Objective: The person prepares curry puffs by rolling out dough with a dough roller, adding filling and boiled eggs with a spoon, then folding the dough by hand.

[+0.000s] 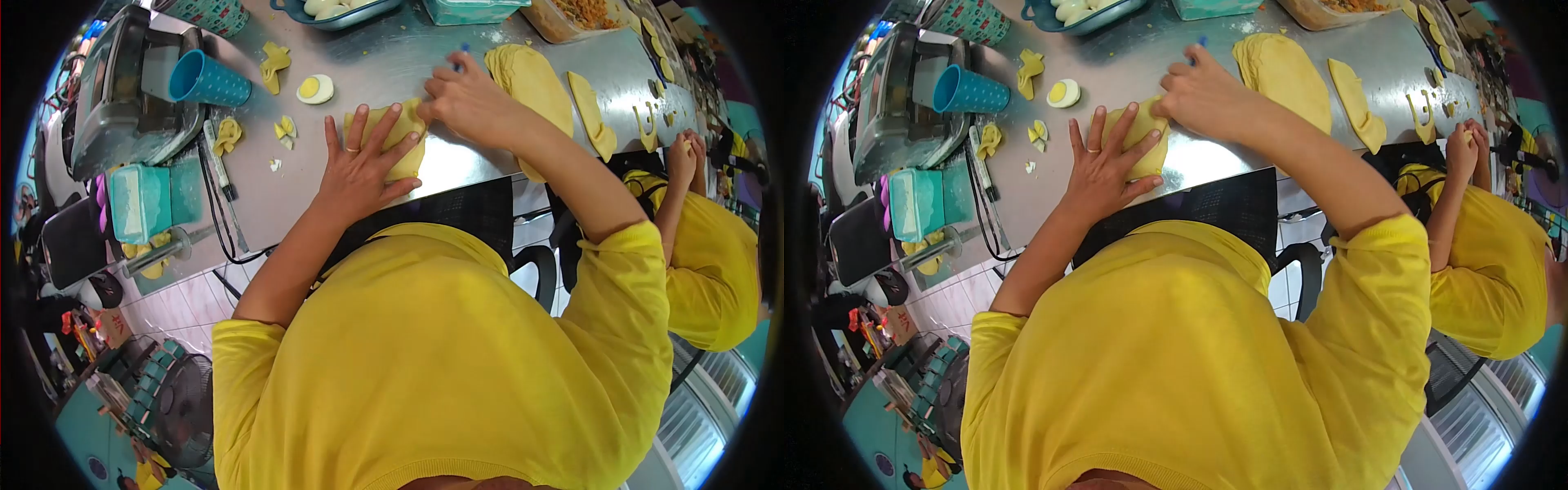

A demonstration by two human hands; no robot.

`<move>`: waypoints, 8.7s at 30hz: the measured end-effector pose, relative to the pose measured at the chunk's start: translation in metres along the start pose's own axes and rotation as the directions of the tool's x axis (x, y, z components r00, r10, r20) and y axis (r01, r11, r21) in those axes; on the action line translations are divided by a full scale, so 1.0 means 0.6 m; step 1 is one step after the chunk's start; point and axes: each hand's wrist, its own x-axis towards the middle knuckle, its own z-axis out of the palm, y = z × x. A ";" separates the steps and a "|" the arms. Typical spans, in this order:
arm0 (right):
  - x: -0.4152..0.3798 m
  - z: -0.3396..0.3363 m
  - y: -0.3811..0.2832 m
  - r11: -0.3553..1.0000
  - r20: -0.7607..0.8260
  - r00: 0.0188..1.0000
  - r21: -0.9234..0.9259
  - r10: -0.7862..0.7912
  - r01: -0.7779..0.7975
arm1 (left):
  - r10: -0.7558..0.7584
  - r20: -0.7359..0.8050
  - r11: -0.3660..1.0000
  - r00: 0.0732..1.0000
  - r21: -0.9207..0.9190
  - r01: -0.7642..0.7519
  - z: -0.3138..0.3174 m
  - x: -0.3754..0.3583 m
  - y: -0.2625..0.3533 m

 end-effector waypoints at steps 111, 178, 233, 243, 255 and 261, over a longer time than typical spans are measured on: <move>-0.157 0.047 0.179 0.554 -0.133 0.624 0.625 0.770 -0.550 | -0.471 -0.430 0.788 0.770 0.188 0.586 -0.088 -0.079 -0.235; -0.087 -0.236 -0.012 0.230 -0.119 0.876 0.973 0.467 0.010 | -0.315 -0.931 0.858 0.185 -0.196 0.474 -0.314 -0.236 -0.182; -0.029 0.122 -0.028 0.734 -0.505 0.538 0.377 0.674 -0.565 | -0.251 -0.409 0.967 0.877 -0.151 0.207 -0.043 -0.032 -0.042; -0.029 0.119 -0.026 0.748 -0.539 0.531 0.351 0.654 -0.564 | -0.481 0.110 0.785 0.870 -0.388 0.483 -0.113 -0.060 -0.177; -0.027 0.116 -0.027 0.752 -0.537 0.540 0.333 0.647 -0.569 | -0.588 0.219 0.437 0.779 -0.724 0.534 -0.102 -0.051 -0.199; -0.026 0.115 -0.028 0.751 -0.535 0.543 0.327 0.647 -0.573 | -0.576 0.166 0.482 0.800 -0.722 0.497 -0.097 -0.052 -0.188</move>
